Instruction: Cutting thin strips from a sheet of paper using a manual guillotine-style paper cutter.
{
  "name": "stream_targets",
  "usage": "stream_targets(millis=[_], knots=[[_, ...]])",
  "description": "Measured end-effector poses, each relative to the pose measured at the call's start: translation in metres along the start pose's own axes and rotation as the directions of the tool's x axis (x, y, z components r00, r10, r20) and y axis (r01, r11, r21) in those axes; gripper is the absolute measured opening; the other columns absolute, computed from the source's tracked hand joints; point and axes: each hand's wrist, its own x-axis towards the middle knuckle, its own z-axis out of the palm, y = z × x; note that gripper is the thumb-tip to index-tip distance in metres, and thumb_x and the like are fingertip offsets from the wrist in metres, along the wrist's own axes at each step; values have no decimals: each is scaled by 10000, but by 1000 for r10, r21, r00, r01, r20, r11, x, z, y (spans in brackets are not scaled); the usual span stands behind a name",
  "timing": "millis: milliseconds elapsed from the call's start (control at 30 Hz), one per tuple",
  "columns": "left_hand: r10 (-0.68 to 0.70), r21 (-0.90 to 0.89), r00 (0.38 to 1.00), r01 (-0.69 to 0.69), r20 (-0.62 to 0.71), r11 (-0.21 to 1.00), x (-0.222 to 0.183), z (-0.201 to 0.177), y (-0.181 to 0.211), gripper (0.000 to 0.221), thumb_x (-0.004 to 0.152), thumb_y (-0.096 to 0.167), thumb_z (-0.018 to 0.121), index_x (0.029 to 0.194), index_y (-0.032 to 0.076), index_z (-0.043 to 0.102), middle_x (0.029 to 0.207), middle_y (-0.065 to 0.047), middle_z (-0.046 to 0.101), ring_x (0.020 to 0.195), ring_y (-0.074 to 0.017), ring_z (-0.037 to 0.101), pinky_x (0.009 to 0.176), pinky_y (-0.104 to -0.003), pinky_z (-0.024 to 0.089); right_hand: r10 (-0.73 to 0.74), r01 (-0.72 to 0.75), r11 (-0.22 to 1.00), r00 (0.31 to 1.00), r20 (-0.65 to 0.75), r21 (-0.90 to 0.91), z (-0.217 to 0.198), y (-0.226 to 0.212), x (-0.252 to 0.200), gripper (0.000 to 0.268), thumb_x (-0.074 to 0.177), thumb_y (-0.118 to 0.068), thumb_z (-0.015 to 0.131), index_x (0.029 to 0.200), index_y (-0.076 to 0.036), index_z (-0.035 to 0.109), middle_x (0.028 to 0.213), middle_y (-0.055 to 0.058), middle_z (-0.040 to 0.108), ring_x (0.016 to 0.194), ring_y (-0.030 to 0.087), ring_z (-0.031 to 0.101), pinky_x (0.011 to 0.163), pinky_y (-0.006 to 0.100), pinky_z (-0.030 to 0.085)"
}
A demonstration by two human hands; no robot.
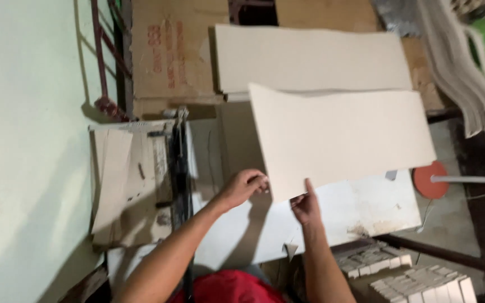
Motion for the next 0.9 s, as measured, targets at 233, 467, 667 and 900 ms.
stream_targets(millis=[233,467,667,900], knots=[[134,158,931,-84,-339,984,-114,-126,-9,332,1010,216,637,1314,87,670,1153,-188,737,1037,-331,729,914,-464,588,-178,148,926,982,-55,-348,-72,46,32,451,969,-351,768,1074,-117,397,821,-13,405,600,127,575,509,196,464],[-242,362,855,428,-458,828,-203,-196,-152,509,1007,551,496,1333,193,652,1249,-160,723,1205,-369,666,1048,-516,520,-160,87,892,979,-128,-444,-90,142,27,511,966,-344,762,1123,-69,361,888,56,457,656,207,637,547,277,552],[-411,344,851,512,-327,787,-258,-184,-177,335,992,398,585,1243,196,676,1216,9,747,1106,-195,702,878,-346,522,-107,117,905,993,47,-408,-90,202,9,310,971,-275,728,896,-40,540,754,149,653,681,227,654,648,324,583],[-406,490,872,490,-274,721,-229,-196,-194,440,1003,502,571,1340,228,645,1299,-32,709,1220,-264,673,982,-439,569,-97,39,831,992,-75,-555,-56,246,24,417,985,-289,736,1141,31,519,988,139,633,914,284,736,889,460,617]])
